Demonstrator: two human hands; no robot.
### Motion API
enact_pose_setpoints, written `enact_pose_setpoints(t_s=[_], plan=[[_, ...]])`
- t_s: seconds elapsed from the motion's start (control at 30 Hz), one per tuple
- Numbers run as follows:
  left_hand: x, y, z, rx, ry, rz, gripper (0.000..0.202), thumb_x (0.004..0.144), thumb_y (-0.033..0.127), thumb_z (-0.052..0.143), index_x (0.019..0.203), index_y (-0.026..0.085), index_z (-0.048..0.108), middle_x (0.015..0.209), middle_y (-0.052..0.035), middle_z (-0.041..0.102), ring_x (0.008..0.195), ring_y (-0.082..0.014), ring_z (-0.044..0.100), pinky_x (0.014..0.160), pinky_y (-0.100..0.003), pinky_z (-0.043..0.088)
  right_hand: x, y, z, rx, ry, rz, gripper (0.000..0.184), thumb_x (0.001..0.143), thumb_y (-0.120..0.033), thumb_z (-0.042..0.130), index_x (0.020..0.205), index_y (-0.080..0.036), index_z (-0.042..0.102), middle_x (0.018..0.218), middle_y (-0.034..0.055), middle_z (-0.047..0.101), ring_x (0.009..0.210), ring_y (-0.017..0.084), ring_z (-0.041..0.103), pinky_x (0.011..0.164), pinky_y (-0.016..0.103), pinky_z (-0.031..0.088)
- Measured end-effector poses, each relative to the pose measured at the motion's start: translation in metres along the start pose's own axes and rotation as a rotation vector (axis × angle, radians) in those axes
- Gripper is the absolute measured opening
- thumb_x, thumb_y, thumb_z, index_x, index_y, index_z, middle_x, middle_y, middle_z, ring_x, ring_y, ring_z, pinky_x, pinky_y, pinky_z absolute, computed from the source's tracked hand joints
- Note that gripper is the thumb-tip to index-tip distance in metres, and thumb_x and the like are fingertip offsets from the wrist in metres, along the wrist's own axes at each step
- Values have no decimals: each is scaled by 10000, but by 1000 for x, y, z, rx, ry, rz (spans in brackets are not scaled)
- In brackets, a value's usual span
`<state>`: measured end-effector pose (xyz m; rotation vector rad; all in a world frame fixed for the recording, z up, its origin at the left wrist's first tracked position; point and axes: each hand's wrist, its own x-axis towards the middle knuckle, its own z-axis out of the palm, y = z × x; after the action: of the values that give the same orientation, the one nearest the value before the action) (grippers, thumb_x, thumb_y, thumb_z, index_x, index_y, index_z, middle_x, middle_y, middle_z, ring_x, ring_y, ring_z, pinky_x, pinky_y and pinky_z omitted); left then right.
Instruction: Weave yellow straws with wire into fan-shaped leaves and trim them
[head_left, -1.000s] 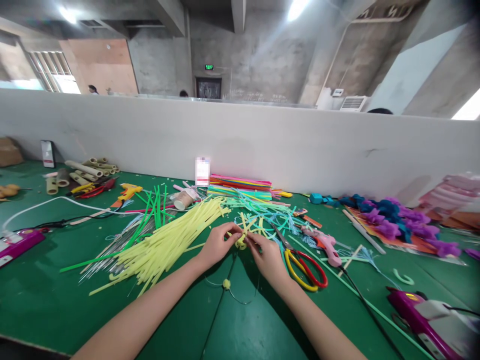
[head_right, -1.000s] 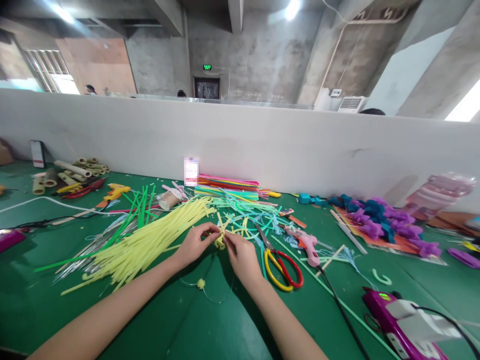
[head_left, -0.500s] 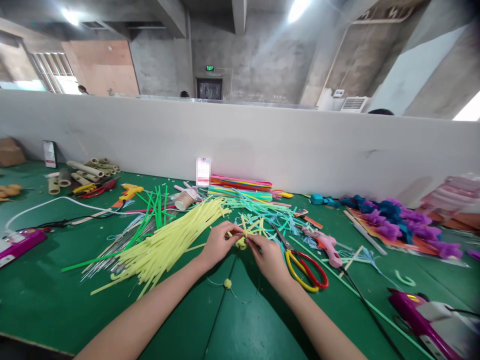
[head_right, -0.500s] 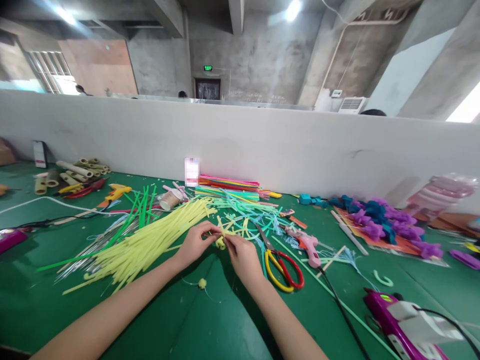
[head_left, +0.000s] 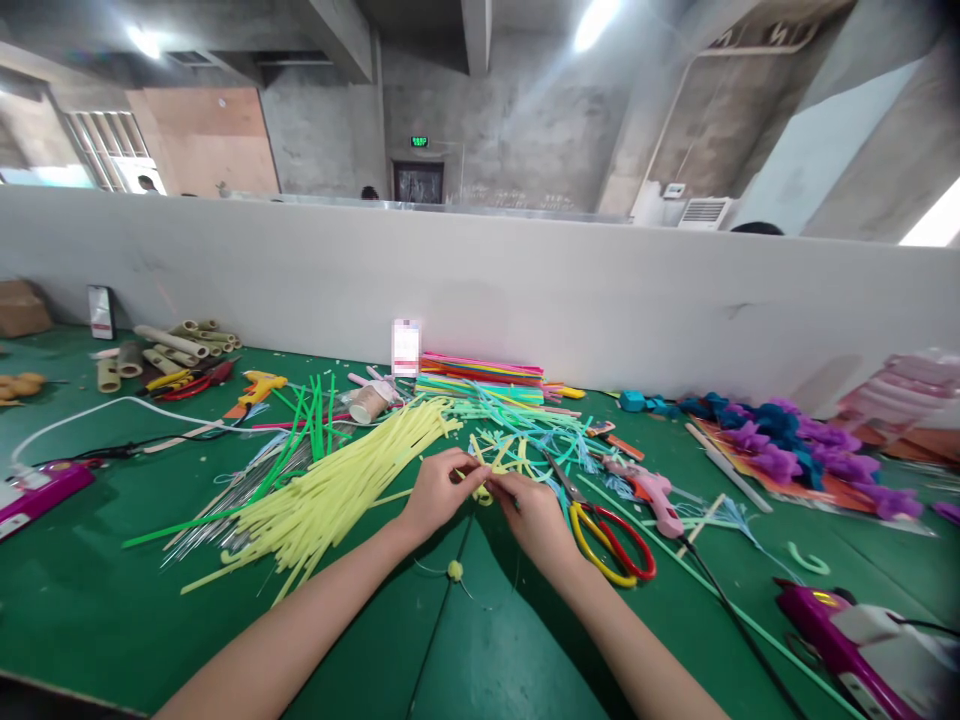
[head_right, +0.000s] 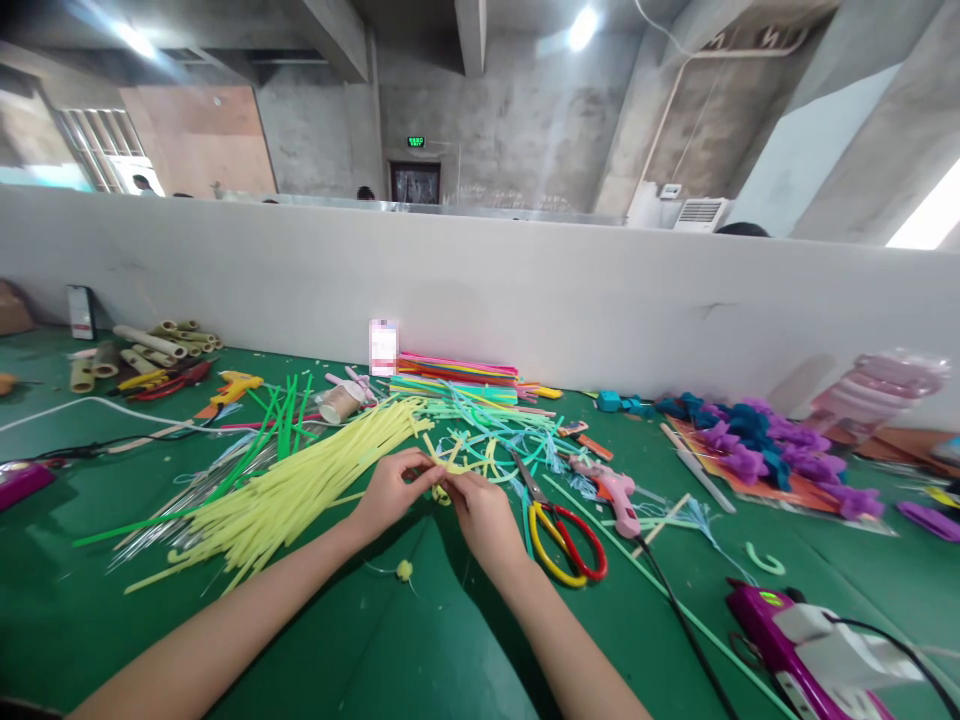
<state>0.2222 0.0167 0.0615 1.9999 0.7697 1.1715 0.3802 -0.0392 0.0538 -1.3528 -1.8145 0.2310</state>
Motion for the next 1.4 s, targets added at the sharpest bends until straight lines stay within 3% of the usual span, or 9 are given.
enact_pose_setpoints(t_s=[0.1, 0.2, 0.3, 0.5, 0.63, 0.83, 1.13, 1.4], plan=[[2, 0, -1, 5, 1, -2, 283, 854, 413, 553, 763, 176, 677, 758, -28, 644, 690, -148, 608, 592, -227, 457, 1, -1, 2, 50, 20, 54, 214, 893, -308, 497, 962, -237, 686, 872, 57, 719, 738, 200, 681, 649, 297, 541], [4, 0, -2, -15, -7, -7, 262, 850, 408, 558, 782, 178, 664, 777, -27, 646, 714, -152, 613, 603, -225, 460, 3, -3, 5, 256, 67, 190, 256, 848, -348, 558, 1060, -217, 617, 939, 66, 706, 683, 186, 691, 565, 280, 560], [4, -2, -1, -30, -9, -17, 259, 847, 408, 563, 785, 177, 662, 775, -25, 646, 708, -151, 611, 603, -227, 455, 5, -7, 6, 455, 86, 298, 258, 794, -331, 621, 1021, -209, 600, 950, 71, 697, 750, 205, 699, 621, 303, 576], [3, -4, 3, -80, -23, -66, 265, 831, 422, 582, 799, 172, 665, 772, -26, 659, 699, -155, 616, 605, -232, 458, 1, -9, 7, 254, 76, 155, 201, 846, -264, 553, 1039, -232, 595, 938, 58, 706, 786, 207, 692, 728, 341, 559], [3, -6, 2, -92, -15, -88, 309, 821, 464, 584, 808, 166, 665, 782, -33, 662, 704, -160, 613, 605, -237, 463, 0, -8, 5, 156, 108, 117, 173, 877, -285, 515, 1017, -237, 604, 930, 53, 708, 765, 203, 686, 714, 334, 552], [4, -15, 4, -226, -118, -104, 327, 834, 466, 570, 893, 151, 634, 874, -65, 675, 801, -186, 642, 704, -275, 506, 2, -6, 3, 233, 115, 152, 119, 855, -328, 543, 841, -225, 602, 854, 46, 693, 730, 194, 676, 686, 311, 551], [3, -14, 5, -445, -199, -135, 294, 811, 433, 621, 925, 162, 600, 990, -81, 682, 906, -212, 656, 805, -332, 518, 1, -2, 0, 237, 107, 176, 143, 811, -343, 599, 746, -219, 572, 713, 12, 674, 660, 186, 660, 624, 302, 532], [5, -30, -5, -399, -169, -198, 346, 774, 475, 653, 851, 148, 570, 889, -88, 712, 863, -227, 678, 779, -352, 526, -3, 5, 0, 369, 14, 160, 198, 812, -378, 617, 743, -229, 506, 869, 62, 727, 875, 233, 696, 779, 379, 549]])
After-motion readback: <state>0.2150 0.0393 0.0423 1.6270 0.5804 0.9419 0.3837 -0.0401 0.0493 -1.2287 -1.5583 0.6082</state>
